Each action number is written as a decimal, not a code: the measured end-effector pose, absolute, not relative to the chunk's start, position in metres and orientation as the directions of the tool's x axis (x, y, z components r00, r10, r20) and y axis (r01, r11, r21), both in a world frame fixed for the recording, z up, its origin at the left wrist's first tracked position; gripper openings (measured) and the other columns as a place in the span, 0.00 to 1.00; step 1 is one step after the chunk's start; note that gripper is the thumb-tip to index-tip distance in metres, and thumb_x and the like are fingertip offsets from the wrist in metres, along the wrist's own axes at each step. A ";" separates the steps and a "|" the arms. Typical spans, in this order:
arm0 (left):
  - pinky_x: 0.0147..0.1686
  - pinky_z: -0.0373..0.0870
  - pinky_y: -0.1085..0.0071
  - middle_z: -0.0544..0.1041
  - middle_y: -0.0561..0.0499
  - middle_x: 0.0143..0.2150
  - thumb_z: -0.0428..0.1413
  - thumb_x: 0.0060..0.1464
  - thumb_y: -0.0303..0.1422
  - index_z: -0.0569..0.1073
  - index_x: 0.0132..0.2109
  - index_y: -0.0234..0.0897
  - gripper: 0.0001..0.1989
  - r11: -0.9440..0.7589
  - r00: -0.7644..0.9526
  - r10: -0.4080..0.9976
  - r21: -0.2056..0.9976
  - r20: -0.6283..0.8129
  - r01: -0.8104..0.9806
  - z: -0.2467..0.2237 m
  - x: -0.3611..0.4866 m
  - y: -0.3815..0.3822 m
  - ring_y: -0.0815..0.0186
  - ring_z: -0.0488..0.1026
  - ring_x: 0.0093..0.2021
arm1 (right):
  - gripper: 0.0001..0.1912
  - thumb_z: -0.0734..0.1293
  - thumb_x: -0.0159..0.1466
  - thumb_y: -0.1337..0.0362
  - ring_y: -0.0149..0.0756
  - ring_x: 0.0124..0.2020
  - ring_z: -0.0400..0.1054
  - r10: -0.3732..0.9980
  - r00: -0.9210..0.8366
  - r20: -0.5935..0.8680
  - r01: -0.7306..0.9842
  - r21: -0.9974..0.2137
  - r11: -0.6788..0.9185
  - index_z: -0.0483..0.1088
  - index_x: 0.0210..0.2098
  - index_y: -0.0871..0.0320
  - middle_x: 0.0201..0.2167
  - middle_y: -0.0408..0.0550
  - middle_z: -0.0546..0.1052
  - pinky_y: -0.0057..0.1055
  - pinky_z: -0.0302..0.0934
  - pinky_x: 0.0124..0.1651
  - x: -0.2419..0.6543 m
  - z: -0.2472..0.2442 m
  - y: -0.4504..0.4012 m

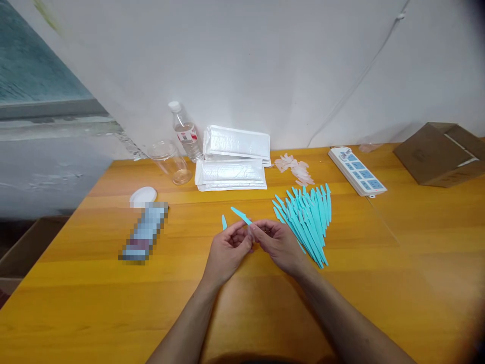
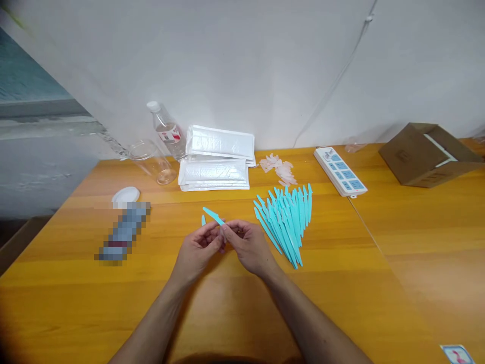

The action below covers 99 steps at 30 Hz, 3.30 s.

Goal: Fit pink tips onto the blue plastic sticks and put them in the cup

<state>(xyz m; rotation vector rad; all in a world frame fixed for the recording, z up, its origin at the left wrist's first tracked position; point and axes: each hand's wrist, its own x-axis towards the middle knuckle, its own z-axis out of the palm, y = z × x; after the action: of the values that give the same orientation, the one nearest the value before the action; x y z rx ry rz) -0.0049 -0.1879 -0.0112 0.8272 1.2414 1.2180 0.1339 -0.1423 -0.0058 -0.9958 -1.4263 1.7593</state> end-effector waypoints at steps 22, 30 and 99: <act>0.34 0.73 0.75 0.83 0.43 0.38 0.67 0.49 0.39 0.79 0.35 0.31 0.14 0.251 -0.311 0.883 0.913 -0.352 -0.322 -0.024 -0.044 -0.188 0.69 0.76 0.34 | 0.14 0.62 0.69 0.59 0.33 0.33 0.70 0.838 -0.541 -0.062 0.466 -0.852 0.238 0.77 0.36 0.57 0.31 0.44 0.79 0.28 0.57 0.36 0.179 -0.012 -0.127; 0.32 0.70 0.75 0.81 0.48 0.30 0.65 0.50 0.43 0.81 0.38 0.33 0.16 0.324 -0.232 0.909 0.938 -0.345 -0.124 -0.027 -0.031 -0.190 0.69 0.74 0.29 | 0.15 0.61 0.69 0.59 0.32 0.32 0.70 0.824 -0.562 -0.074 0.483 -0.838 0.254 0.77 0.33 0.58 0.30 0.44 0.78 0.27 0.56 0.35 0.169 -0.014 -0.137; 0.38 0.74 0.69 0.83 0.41 0.39 0.66 0.50 0.41 0.80 0.41 0.32 0.17 0.270 -0.260 0.918 0.953 -0.298 -0.139 -0.019 -0.053 -0.191 0.65 0.77 0.36 | 0.14 0.58 0.69 0.57 0.30 0.28 0.58 0.786 -0.587 -0.193 0.481 -0.864 0.147 0.69 0.33 0.57 0.26 0.40 0.68 0.27 0.52 0.30 0.197 0.005 -0.134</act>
<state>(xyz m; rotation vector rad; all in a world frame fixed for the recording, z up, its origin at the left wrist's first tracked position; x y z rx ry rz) -0.0531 -0.1909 -0.0194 0.7709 1.4562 1.2285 0.1970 -0.1338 0.0046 -1.2243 -2.1247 1.4158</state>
